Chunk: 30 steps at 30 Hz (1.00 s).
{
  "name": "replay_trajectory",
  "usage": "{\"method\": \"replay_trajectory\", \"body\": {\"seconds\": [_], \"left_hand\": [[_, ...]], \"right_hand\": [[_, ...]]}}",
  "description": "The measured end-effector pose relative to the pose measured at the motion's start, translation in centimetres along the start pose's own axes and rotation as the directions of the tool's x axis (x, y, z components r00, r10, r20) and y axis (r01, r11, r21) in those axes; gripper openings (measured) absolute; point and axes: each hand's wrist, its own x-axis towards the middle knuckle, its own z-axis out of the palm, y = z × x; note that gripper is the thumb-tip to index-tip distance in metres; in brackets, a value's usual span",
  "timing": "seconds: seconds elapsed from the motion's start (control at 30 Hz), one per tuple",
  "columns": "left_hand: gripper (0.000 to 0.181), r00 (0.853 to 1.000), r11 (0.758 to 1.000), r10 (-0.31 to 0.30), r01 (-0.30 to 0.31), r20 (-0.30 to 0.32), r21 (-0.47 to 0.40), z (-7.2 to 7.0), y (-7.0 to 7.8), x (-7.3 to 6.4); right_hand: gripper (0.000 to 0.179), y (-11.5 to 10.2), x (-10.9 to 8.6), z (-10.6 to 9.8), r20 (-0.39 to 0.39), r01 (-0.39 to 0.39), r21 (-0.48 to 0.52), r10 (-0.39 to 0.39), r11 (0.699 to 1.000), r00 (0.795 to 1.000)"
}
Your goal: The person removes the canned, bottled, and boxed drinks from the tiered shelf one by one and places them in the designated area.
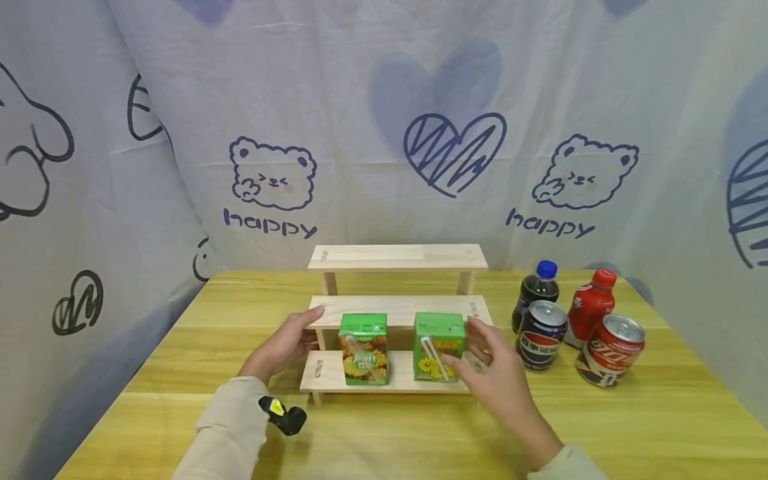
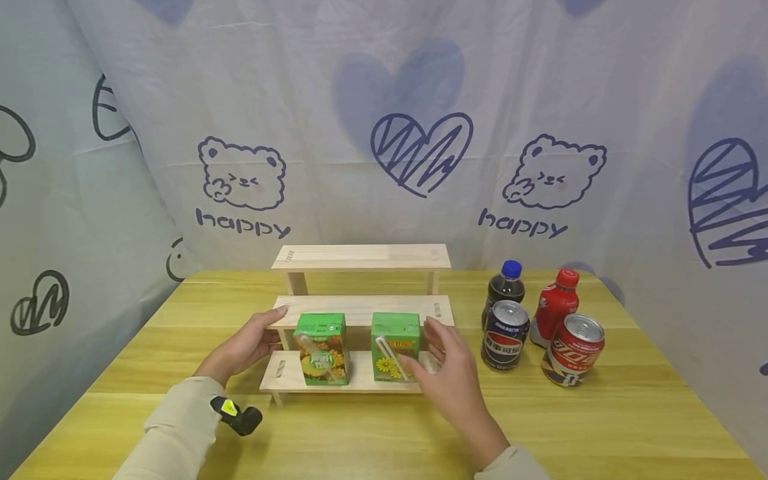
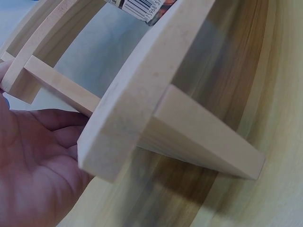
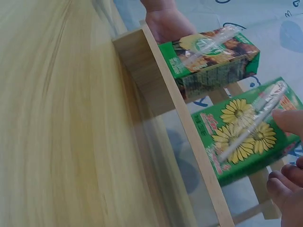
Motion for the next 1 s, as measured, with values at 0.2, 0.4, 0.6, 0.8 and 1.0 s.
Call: {"method": "replay_trajectory", "body": {"seconds": [0.2,0.4,0.6,0.8,1.0], "left_hand": [[0.066,1.000,1.000,-0.003,0.003,-0.001,-0.006,0.1,-0.1,0.1],[0.066,1.000,1.000,0.003,-0.003,0.004,-0.011,0.1,0.0,0.1],[0.067,1.000,1.000,0.000,0.000,0.006,-0.005,0.1,0.1,0.0],[0.067,1.000,1.000,-0.001,0.001,0.004,0.000,0.0,0.1,0.0],[0.065,1.000,1.000,-0.003,0.003,-0.023,-0.003,0.0,-0.1,0.2]], "right_hand": [[0.076,-0.2,0.1,0.9,0.001,-0.017,0.030,0.017,0.999,1.000],[0.078,-0.3,0.1,1.2,0.000,-0.037,0.014,0.037,0.999,0.999],[0.079,-0.4,0.2,1.4,0.002,-0.033,0.014,0.033,0.999,0.999],[0.078,-0.5,0.2,1.5,-0.002,-0.038,0.004,0.038,0.999,0.999],[0.079,-0.5,0.3,1.7,-0.007,-0.012,-0.021,0.012,1.000,1.000]]}}
